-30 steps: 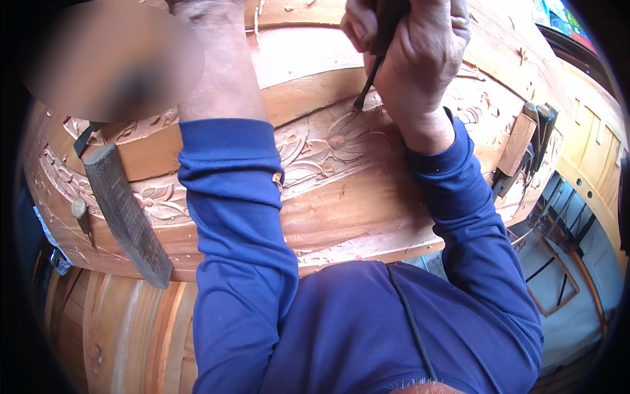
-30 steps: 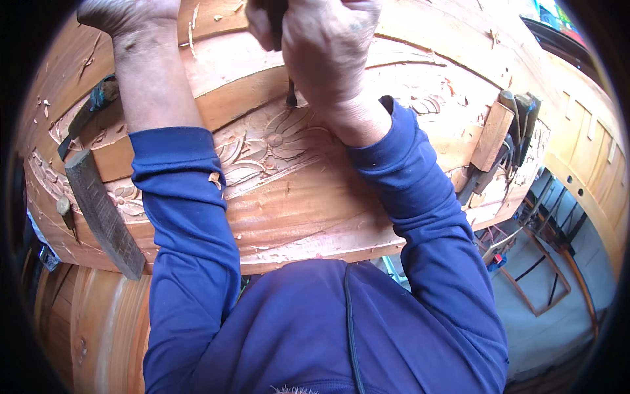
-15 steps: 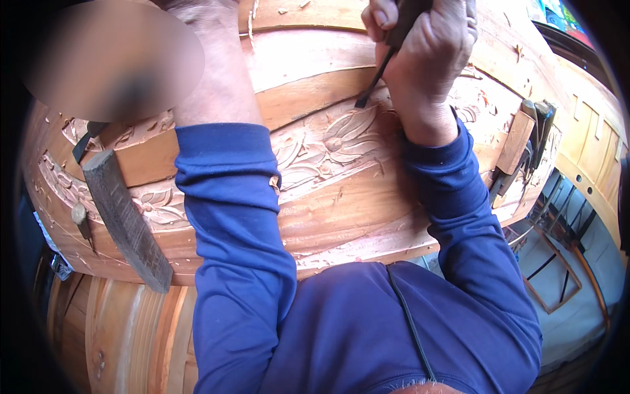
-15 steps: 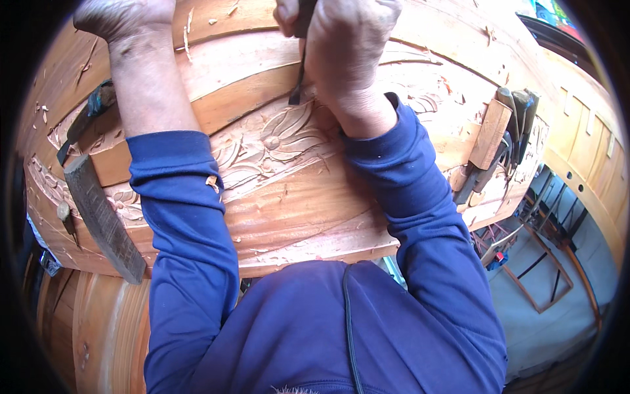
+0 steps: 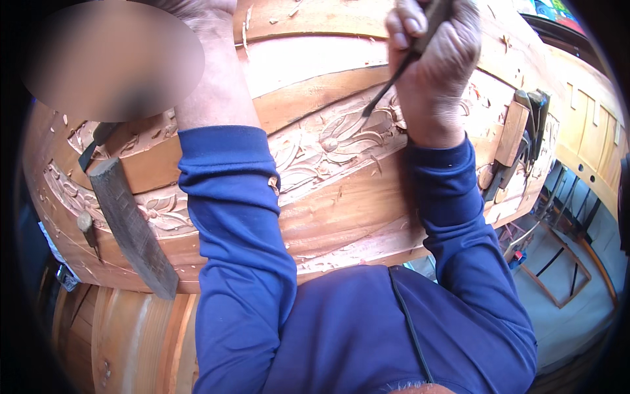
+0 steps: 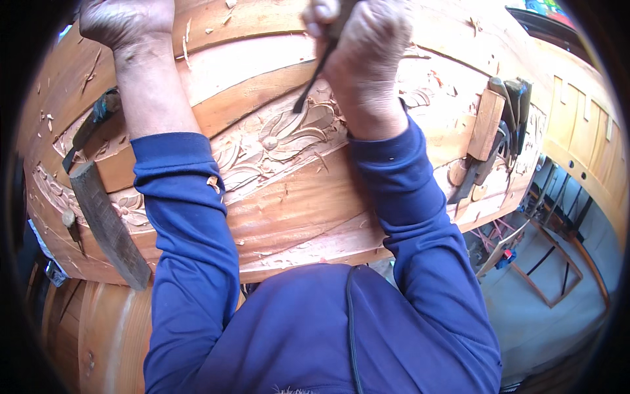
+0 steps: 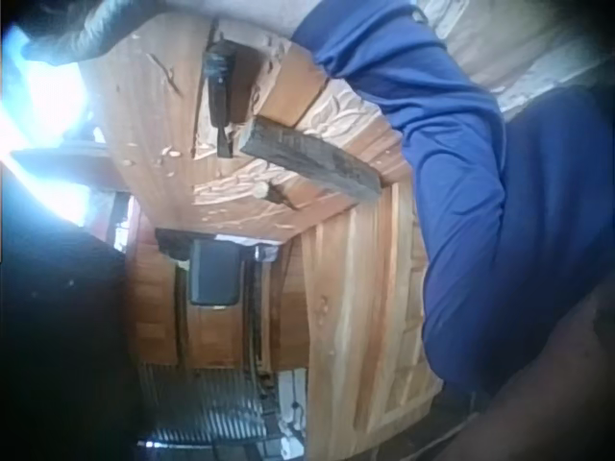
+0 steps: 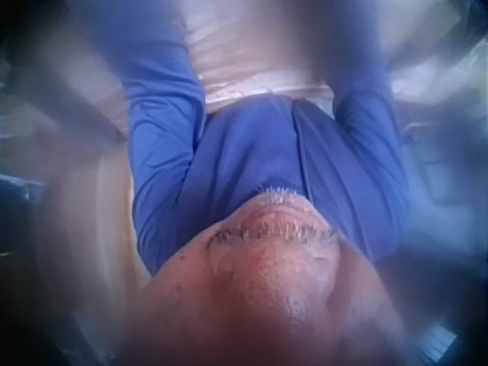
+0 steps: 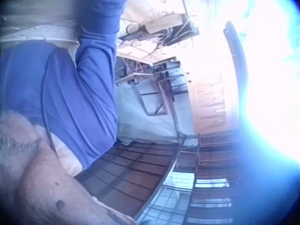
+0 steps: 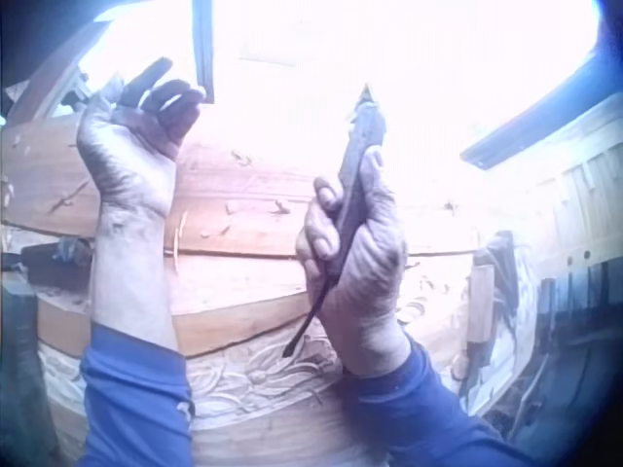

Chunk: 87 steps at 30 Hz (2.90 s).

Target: The person carves decorative floral patterns into a large wooden piece using various chisels and a wooden mallet. They switch between different chisels to detail the leaves and petals while clearing wood shavings from the workspace by hand.

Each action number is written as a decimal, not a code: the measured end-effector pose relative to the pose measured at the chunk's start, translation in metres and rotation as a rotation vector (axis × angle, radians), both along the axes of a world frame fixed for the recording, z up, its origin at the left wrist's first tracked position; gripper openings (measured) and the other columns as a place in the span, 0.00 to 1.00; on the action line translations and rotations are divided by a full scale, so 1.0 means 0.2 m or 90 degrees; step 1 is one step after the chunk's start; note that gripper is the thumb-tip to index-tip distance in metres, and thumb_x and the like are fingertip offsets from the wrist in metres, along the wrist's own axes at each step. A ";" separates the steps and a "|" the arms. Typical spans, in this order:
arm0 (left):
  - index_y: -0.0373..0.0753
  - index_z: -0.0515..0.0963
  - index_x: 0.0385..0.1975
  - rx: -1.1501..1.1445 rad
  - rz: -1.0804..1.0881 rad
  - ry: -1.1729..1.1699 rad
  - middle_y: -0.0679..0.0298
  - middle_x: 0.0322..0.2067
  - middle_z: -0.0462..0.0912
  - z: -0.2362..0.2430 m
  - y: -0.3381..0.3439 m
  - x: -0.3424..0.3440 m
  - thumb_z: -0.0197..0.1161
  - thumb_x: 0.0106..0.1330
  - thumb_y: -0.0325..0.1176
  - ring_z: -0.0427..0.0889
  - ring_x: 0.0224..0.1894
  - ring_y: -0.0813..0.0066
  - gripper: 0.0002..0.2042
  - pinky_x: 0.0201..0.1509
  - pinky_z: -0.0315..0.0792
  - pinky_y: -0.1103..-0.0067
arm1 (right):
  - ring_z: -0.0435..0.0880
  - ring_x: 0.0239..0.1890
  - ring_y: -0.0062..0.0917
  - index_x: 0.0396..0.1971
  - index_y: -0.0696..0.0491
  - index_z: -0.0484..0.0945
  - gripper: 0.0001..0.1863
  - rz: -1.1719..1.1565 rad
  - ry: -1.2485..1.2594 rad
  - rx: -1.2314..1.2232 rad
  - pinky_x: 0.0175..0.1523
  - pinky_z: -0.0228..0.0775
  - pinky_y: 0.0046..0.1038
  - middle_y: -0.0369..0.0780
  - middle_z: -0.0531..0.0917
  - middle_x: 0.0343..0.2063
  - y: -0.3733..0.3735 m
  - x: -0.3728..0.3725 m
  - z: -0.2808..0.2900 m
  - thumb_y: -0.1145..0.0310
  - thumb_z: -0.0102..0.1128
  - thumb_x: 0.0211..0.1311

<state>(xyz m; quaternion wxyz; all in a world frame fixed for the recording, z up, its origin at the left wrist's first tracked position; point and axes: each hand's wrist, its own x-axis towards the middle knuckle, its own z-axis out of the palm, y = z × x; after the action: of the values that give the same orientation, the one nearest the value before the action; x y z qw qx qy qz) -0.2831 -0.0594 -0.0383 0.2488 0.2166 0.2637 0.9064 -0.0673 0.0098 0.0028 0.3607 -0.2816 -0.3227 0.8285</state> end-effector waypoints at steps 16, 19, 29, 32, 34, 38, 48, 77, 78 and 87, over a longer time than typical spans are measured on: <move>0.33 0.85 0.43 -0.314 0.110 0.223 0.60 0.29 0.87 0.01 0.22 0.21 0.55 0.77 0.38 0.85 0.31 0.73 0.16 0.37 0.78 0.80 | 0.82 0.31 0.25 0.51 0.55 0.74 0.14 -0.386 -0.013 0.260 0.32 0.76 0.31 0.42 0.82 0.38 -0.03 0.48 -0.01 0.61 0.49 0.78; 0.34 0.86 0.44 -0.361 0.075 0.322 0.61 0.30 0.87 -0.01 0.31 0.22 0.53 0.78 0.36 0.86 0.32 0.74 0.15 0.37 0.78 0.80 | 0.81 0.31 0.19 0.55 0.55 0.75 0.18 -0.492 -0.025 0.240 0.33 0.77 0.21 0.37 0.80 0.34 -0.03 0.30 0.02 0.57 0.57 0.77; 0.36 0.67 0.72 -0.139 -0.558 0.369 0.50 0.61 0.79 0.02 0.65 0.50 0.48 0.79 0.50 0.79 0.61 0.62 0.30 0.66 0.71 0.67 | 0.66 0.14 0.11 0.73 0.53 0.66 0.26 -0.506 -0.086 0.321 0.18 0.59 0.16 0.28 0.72 0.19 -0.03 0.12 -0.07 0.61 0.50 0.81; 0.37 0.62 0.75 -0.072 -0.688 0.310 0.49 0.60 0.79 0.04 0.69 0.53 0.46 0.79 0.50 0.80 0.60 0.62 0.31 0.66 0.71 0.67 | 0.66 0.14 0.12 0.72 0.53 0.67 0.25 -0.491 -0.111 0.311 0.19 0.59 0.16 0.29 0.73 0.20 -0.06 0.10 -0.05 0.62 0.49 0.81; 0.38 0.60 0.76 -0.047 -0.736 0.294 0.49 0.60 0.79 0.05 0.70 0.57 0.45 0.79 0.51 0.80 0.59 0.63 0.32 0.67 0.71 0.67 | 0.67 0.14 0.12 0.71 0.53 0.68 0.24 -0.496 -0.150 0.334 0.18 0.59 0.16 0.30 0.74 0.20 -0.08 0.08 -0.04 0.61 0.50 0.81; 0.38 0.61 0.75 -0.031 -0.733 0.297 0.50 0.59 0.79 0.05 0.70 0.62 0.45 0.79 0.50 0.80 0.58 0.63 0.31 0.66 0.71 0.68 | 0.66 0.13 0.12 0.56 0.55 0.78 0.17 -0.501 -0.145 0.268 0.18 0.58 0.16 0.31 0.78 0.21 -0.05 0.11 -0.02 0.60 0.50 0.81; 0.38 0.63 0.73 -0.022 -0.706 0.322 0.51 0.58 0.80 0.03 0.76 0.66 0.46 0.79 0.49 0.80 0.56 0.65 0.29 0.64 0.72 0.69 | 0.68 0.13 0.13 0.48 0.55 0.81 0.15 -0.538 -0.158 0.324 0.17 0.57 0.17 0.33 0.79 0.22 -0.08 0.08 -0.05 0.60 0.50 0.81; 0.38 0.69 0.67 -0.017 -0.689 0.332 0.54 0.53 0.82 0.04 0.77 0.69 0.49 0.77 0.47 0.82 0.51 0.68 0.25 0.57 0.74 0.72 | 0.66 0.15 0.12 0.69 0.55 0.71 0.23 -0.576 -0.178 0.342 0.17 0.58 0.15 0.33 0.77 0.25 -0.10 0.08 -0.05 0.61 0.44 0.82; 0.38 0.69 0.67 -0.016 -0.688 0.334 0.55 0.53 0.82 0.04 0.77 0.69 0.50 0.77 0.47 0.82 0.51 0.68 0.25 0.57 0.74 0.73 | 0.66 0.15 0.12 0.69 0.55 0.71 0.23 -0.575 -0.179 0.343 0.17 0.58 0.15 0.33 0.77 0.25 -0.11 0.07 -0.05 0.61 0.44 0.82; 0.38 0.71 0.65 -0.021 -0.697 0.328 0.56 0.52 0.82 0.05 0.75 0.66 0.51 0.77 0.46 0.82 0.49 0.69 0.24 0.55 0.74 0.74 | 0.67 0.15 0.11 0.72 0.57 0.68 0.25 -0.547 -0.290 0.474 0.17 0.59 0.15 0.33 0.77 0.24 -0.17 0.03 -0.09 0.62 0.44 0.82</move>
<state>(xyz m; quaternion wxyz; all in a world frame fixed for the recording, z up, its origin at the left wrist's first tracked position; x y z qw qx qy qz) -0.1507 0.0905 -0.0291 0.6105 0.5295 0.1795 0.5610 -0.0622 -0.0234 -0.0153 0.6585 -0.4117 -0.5174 0.3594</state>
